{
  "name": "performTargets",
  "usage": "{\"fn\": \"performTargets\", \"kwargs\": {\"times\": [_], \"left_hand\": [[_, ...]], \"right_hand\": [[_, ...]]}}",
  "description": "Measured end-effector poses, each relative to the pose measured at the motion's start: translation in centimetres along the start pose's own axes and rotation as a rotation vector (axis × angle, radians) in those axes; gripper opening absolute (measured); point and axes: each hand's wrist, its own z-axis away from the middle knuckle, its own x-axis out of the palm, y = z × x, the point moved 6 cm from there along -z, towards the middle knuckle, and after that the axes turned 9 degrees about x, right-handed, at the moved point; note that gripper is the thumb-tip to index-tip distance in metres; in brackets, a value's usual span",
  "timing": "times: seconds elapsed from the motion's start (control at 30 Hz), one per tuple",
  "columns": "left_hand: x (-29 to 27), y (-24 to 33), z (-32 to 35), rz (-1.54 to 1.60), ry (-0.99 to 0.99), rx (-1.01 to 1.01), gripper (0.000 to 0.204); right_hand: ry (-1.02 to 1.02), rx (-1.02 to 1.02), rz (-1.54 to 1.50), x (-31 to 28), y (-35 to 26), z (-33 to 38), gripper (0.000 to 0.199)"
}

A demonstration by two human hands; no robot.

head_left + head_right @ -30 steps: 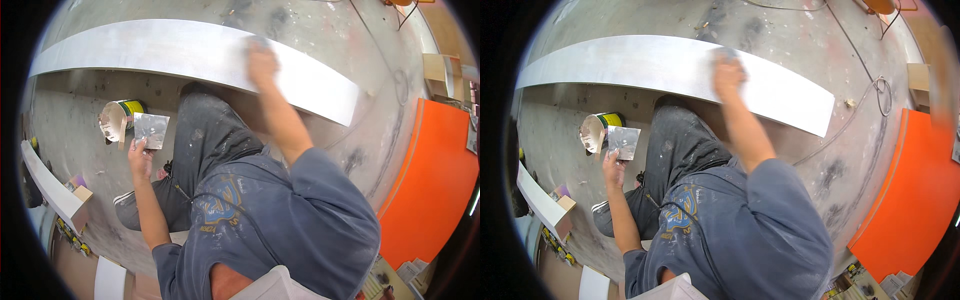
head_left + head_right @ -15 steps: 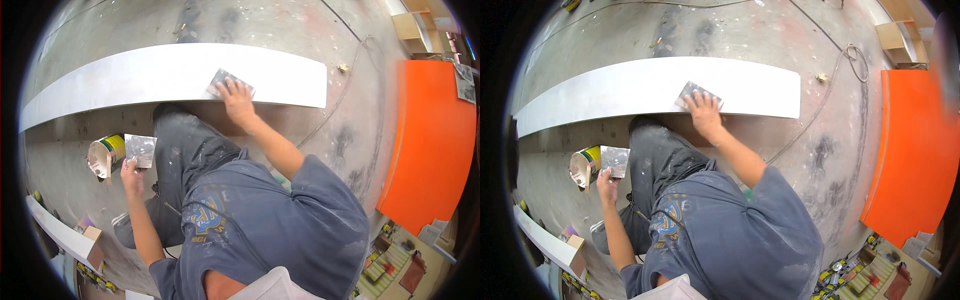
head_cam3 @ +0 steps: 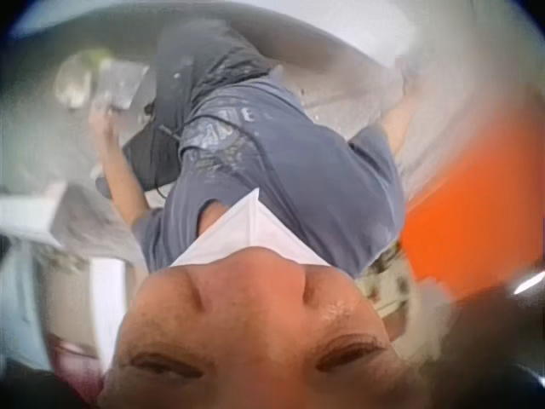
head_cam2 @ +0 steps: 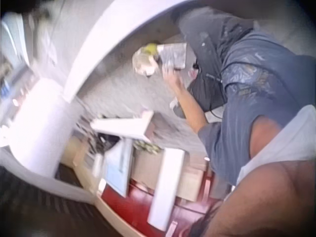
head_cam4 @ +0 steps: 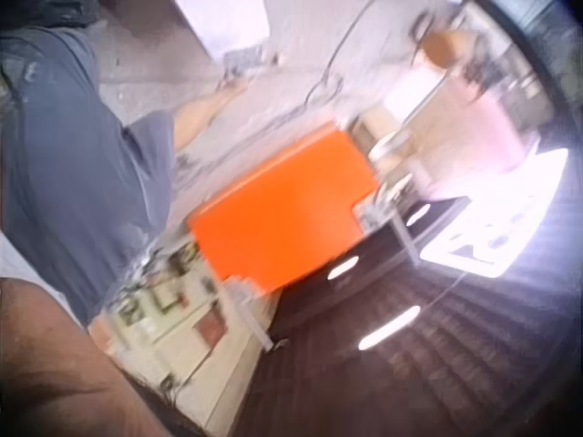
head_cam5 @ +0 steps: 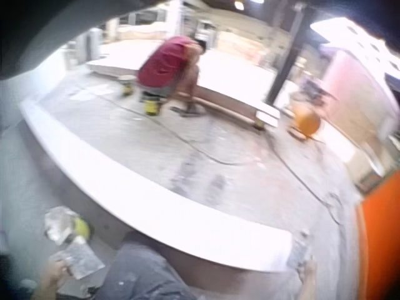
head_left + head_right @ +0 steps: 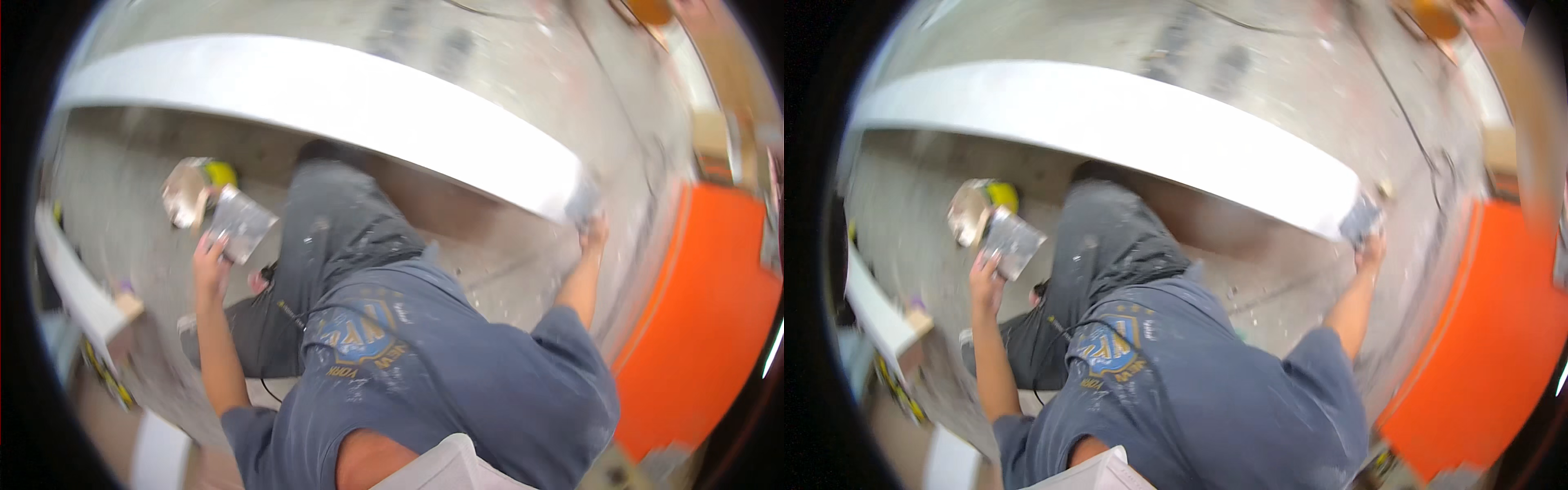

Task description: Mixing and applying putty to a long white furniture component.

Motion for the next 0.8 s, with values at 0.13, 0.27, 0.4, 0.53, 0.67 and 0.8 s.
{"fn": "performTargets", "kwargs": {"times": [0.13,0.27,0.4,0.53,0.67,0.8], "left_hand": [[1.9,0.6,-2.1,-0.041,-0.013,-0.01,0.036],[1.5,0.9,-0.9,-0.141,-0.044,-0.005,0.024],[0.3,0.7,1.2,-0.254,0.05,0.031,0.026],[-0.8,-0.6,3.5,-0.19,0.168,0.056,0.028],[0.8,1.0,5.3,-0.027,0.187,0.027,0.025],[1.6,2.5,4.6,-0.2,0.074,0.089,0.02]], "right_hand": [[-0.133,-0.371,0.593,6.7,1.1,1.3,0.055],[0.106,-0.529,1.02,18.6,1.0,5.0,0.08],[-0.069,-0.711,1.062,30.9,2.9,10.5,0.082],[-0.378,-0.719,0.957,43.0,6.0,13.5,0.09],[-0.41,-0.827,1.097,57.6,10.3,18.6,0.09],[-0.781,-0.819,0.98,75.8,16.4,28.6,0.083]]}}
